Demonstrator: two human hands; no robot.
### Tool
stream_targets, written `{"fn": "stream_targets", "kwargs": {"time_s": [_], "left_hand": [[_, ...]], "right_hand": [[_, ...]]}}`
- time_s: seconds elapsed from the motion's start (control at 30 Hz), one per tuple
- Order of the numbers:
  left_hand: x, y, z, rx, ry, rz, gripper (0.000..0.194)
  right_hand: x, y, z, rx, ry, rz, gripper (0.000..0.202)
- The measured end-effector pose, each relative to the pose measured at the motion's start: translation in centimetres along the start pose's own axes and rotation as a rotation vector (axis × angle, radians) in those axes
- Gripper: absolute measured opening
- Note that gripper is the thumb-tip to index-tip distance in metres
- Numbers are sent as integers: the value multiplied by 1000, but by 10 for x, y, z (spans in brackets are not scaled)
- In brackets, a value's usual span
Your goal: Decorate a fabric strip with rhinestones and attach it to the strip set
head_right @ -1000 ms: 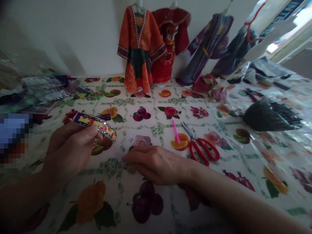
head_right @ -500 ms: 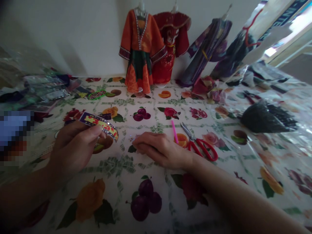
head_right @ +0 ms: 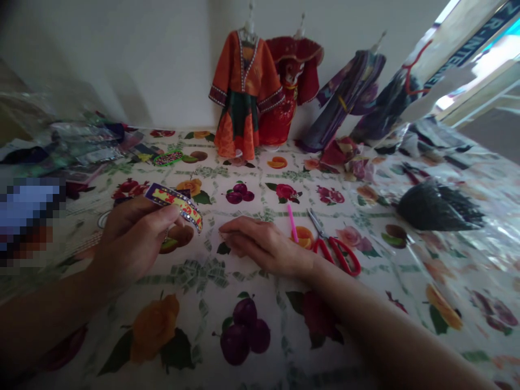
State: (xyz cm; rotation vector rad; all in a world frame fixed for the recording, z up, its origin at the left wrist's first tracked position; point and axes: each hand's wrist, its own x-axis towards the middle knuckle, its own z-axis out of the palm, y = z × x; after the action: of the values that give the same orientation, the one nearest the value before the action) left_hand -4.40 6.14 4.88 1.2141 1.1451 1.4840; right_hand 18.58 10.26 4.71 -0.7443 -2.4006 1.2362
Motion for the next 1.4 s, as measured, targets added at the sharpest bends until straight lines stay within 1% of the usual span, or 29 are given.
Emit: {"fn": "stream_targets", "kwargs": {"time_s": [0.07,0.13,0.27,0.37,0.5,0.6,0.73,0.87,0.9,0.97,1.03,1.07,1.13,1.2,1.27,1.33,1.4], "left_hand": [[-1,1,-1,-11,-67,27,26],[-1,1,-1,-17,-99,30,25],[-2,-1,0,-6,-63,35,25],[-3,-3,1,3,-65,33,27],[-4,-3,0,-5,-65,33,26],[-4,-3,0,0,-90,16,27],[-4,-2,2,-9,-122,-8,30],[-6,-2,2,0,-146,-13,25],[-7,-1,2,6,-158,-6,23],[-8,0,2,14,-199,17,22],[-9,1,2,18,-281,15,22],[-9,1,3,24,-330,6,22],[-10,3,5,48,-437,-13,20],[-10,4,7,89,-526,-29,20],[-11,5,9,148,-599,-43,20],[-12,4,10,207,-635,-49,18],[-14,3,10,256,-656,-53,16]], "right_hand": [[-1,-1,-1,49,4,21,29],[-3,-2,-1,51,-17,22,28],[0,-1,1,-24,-61,5,26],[2,1,3,-18,-32,-12,27],[0,5,2,80,29,34,28],[-2,7,0,113,57,35,26],[0,5,0,68,22,31,24],[2,3,2,107,18,44,24],[2,4,2,114,46,46,24],[1,7,1,94,162,19,22],[1,10,-1,57,311,-26,18],[1,11,-2,61,361,-30,16],[0,10,-3,110,398,-30,15],[-1,6,-3,157,354,-46,16],[-4,-2,-2,202,260,-62,19],[-6,-9,1,271,170,-56,23],[-9,-14,5,323,130,-41,25]]}}
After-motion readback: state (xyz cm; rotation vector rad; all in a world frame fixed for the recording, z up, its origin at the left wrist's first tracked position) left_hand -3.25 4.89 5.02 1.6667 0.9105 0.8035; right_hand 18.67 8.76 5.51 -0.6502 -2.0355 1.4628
